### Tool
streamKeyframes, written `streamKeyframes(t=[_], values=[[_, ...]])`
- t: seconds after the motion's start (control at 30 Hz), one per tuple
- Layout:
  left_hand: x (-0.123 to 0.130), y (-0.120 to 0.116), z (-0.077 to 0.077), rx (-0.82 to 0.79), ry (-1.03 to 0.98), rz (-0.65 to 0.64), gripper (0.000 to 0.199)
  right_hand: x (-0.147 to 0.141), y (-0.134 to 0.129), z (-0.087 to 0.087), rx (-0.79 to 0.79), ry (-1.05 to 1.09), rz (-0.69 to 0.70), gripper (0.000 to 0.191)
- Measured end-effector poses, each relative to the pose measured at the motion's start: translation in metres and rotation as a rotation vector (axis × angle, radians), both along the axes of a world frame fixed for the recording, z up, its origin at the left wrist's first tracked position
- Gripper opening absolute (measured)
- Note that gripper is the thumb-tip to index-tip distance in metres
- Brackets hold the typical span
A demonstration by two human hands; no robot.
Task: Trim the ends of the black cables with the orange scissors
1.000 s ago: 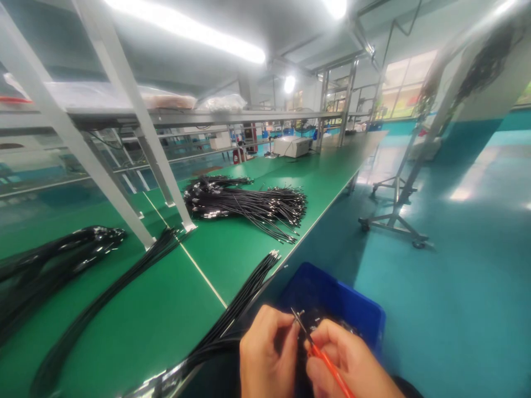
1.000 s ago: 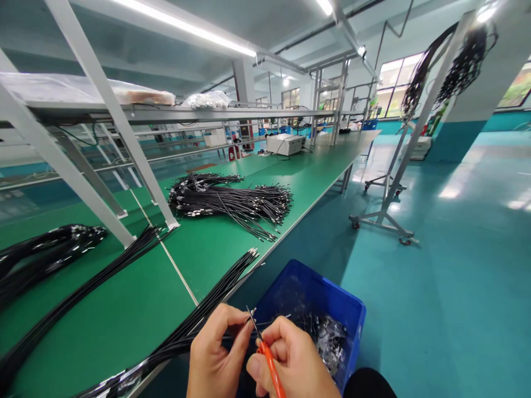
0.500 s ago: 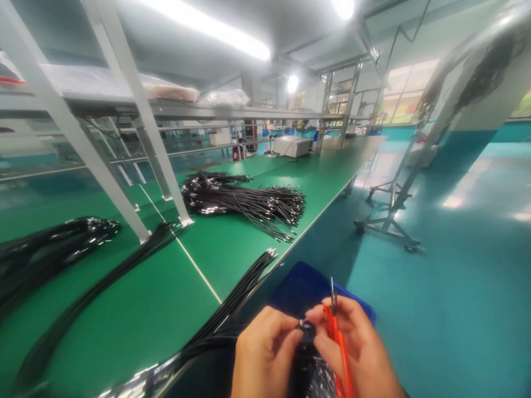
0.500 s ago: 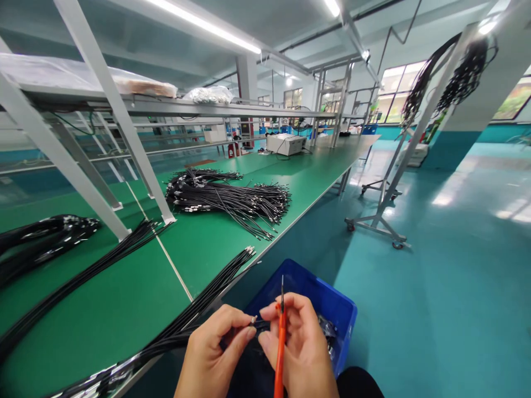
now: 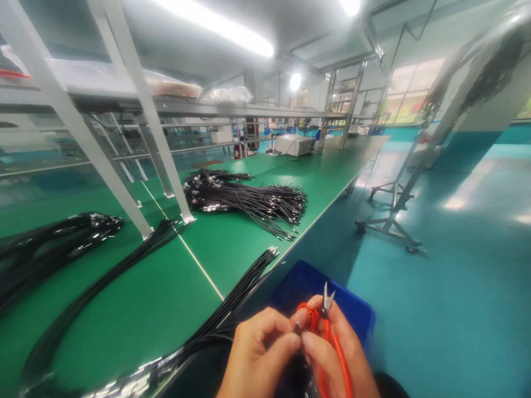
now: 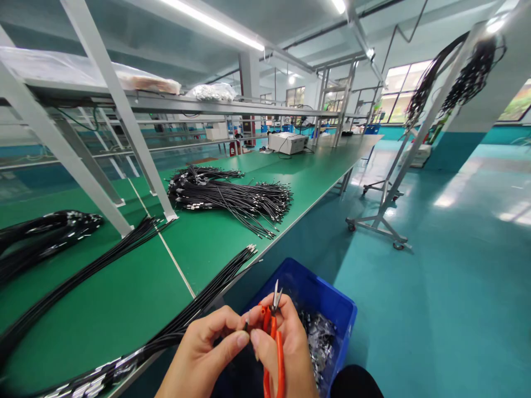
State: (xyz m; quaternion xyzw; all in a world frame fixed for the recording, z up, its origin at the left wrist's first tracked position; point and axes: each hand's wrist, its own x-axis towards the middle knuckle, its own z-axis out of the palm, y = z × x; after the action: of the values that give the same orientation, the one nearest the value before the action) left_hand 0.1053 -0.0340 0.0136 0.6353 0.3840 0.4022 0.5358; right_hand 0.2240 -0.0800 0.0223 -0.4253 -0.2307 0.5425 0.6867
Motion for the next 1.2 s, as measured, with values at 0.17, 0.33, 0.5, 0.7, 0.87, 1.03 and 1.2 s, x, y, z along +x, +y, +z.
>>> streamKeyframes(t=[0.17, 0.33, 0.5, 0.7, 0.87, 1.03, 1.2], values=[[0.0, 0.003, -0.005, -0.164, -0.142, -0.05, 0.021, 0.007, 0.003, -0.005, -0.048, 0.002, 0.079, 0.043], [0.001, 0.002, -0.004, -0.014, 0.023, -0.033, 0.016, 0.001, 0.007, -0.006, -0.106, -0.077, 0.02, 0.032], [0.001, 0.002, -0.007, -0.098, 0.0, -0.031, 0.018, -0.004, 0.007, -0.008, -0.027, -0.16, -0.055, 0.033], [0.004, 0.0, -0.005, -0.046, 0.018, 0.032, 0.014, 0.001, 0.006, -0.005, -0.07, -0.159, -0.136, 0.035], [0.011, -0.005, -0.004, 0.055, 0.137, 0.14, 0.019, -0.004, 0.008, -0.005, -0.115, -0.301, -0.179, 0.027], [0.016, -0.008, -0.01, 0.168, 0.214, 0.218, 0.018, -0.007, 0.009, -0.01, -0.121, -0.416, -0.245, 0.025], [0.018, -0.011, -0.014, 0.258, 0.292, 0.226, 0.019, -0.007, 0.005, -0.012, -0.211, -0.729, -0.301, 0.017]])
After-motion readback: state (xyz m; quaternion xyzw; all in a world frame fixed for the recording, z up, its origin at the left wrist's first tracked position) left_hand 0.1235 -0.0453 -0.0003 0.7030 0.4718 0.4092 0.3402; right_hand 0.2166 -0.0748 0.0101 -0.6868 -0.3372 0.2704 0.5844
